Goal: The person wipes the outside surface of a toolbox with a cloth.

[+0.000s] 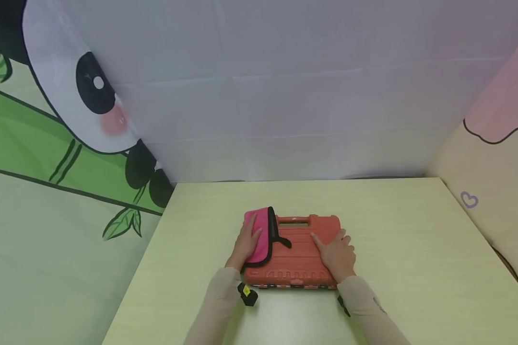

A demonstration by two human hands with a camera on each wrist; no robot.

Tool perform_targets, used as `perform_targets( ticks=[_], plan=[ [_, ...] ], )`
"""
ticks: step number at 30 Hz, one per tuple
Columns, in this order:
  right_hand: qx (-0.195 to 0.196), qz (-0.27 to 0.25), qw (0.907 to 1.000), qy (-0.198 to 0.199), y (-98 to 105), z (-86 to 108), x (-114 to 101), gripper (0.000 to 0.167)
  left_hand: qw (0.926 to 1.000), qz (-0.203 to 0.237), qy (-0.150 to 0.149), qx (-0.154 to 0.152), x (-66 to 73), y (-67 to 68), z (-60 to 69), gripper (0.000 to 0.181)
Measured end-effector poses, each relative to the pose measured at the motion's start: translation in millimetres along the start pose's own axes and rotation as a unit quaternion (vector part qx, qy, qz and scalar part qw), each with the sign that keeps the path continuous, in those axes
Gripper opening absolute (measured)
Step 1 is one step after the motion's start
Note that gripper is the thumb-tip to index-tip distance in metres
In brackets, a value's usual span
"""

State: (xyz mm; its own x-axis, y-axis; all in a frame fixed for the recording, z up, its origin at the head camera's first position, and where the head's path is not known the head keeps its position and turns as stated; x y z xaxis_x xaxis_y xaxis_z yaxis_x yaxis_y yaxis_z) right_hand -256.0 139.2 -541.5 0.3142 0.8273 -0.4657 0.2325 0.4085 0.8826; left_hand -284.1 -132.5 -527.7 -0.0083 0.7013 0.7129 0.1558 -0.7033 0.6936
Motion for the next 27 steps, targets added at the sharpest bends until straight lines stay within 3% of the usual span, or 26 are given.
perform_targets(
  ticks=[8, 17, 27],
  plan=[
    [-0.002, -0.004, 0.9999, -0.013, 6, 10.1, 8, 0.09, 0.9995, 0.02, -0.019, 0.013, 2.1, 6.1, 44.8, 0.055],
    [0.005, 0.005, 1.0, -0.004, 8, 14.9, 12, 0.088, 0.999, 0.022, 0.015, 0.036, 1.1, 13.3, 96.2, 0.055],
    [0.009, 0.014, 0.9999, -0.002, 12, 15.9, 12, 0.085, 0.9967, 0.002, 0.034, 0.074, 2.4, 14.6, 137.4, 0.053]
  ],
)
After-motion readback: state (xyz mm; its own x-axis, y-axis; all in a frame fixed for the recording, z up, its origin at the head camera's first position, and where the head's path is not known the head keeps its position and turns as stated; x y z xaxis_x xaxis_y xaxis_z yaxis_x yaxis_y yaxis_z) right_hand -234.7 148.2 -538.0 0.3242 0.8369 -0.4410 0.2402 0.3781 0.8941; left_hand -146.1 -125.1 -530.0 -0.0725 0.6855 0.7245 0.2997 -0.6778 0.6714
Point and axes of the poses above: each hand's wrist, its own z-axis away from the middle knuckle, its own y-axis out of the back of the hand, x = y × z, the point moved 8 cm from there along -z, towards the middle knuckle, and after that the axes turned 11 degrees about x, right-handed, at the moved point
